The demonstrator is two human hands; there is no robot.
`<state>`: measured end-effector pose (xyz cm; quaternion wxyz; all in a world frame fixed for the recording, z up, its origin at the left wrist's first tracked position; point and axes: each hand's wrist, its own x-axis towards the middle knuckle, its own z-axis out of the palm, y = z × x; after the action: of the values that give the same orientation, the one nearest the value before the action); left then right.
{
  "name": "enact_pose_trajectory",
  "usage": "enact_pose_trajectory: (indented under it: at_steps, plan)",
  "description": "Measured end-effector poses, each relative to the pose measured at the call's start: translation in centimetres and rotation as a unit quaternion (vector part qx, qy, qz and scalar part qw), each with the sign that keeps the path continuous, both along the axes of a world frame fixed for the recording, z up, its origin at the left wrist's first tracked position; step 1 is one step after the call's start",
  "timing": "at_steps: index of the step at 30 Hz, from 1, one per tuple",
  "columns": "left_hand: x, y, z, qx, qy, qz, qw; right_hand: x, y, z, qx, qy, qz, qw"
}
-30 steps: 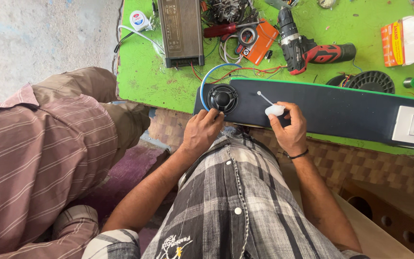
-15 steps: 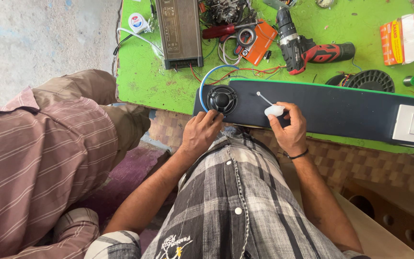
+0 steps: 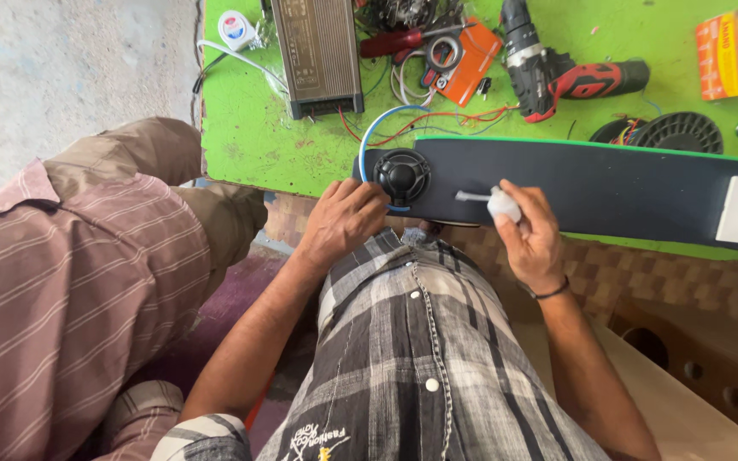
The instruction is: The person places a speaker into a circular cutout on a long black panel, applies glue around the speaker rim, and presses it into place. The person then handles wires and a blue plastic ring, adjusting them around the speaker while working at a green workbench.
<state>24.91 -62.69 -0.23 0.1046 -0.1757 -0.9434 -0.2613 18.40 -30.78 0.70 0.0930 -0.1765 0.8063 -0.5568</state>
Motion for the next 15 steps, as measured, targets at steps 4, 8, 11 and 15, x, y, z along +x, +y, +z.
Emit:
enact_pose_trajectory:
  at_steps: [4,8,11,15]
  plan:
    - [-0.3,-0.8,-0.3,0.042,-0.032,-0.013,0.999,3.3,-1.4,-0.2,-0.122,-0.206,-0.006,0.971]
    - [-0.8,-1.6,-1.3,0.133,-0.045,0.003,0.99,5.0,-3.6,-0.5,-0.284,-0.322,-0.093,0.898]
    - [-0.7,-2.1,-1.9,0.169,-0.099,-0.003,0.981,5.1,-4.5,0.2,-0.244,-0.318,-0.118,0.909]
    - [-0.9,-2.2,-2.4,0.196,-0.11,-0.007,0.974,3.6,-5.4,1.1,-0.221,-0.329,-0.115,0.911]
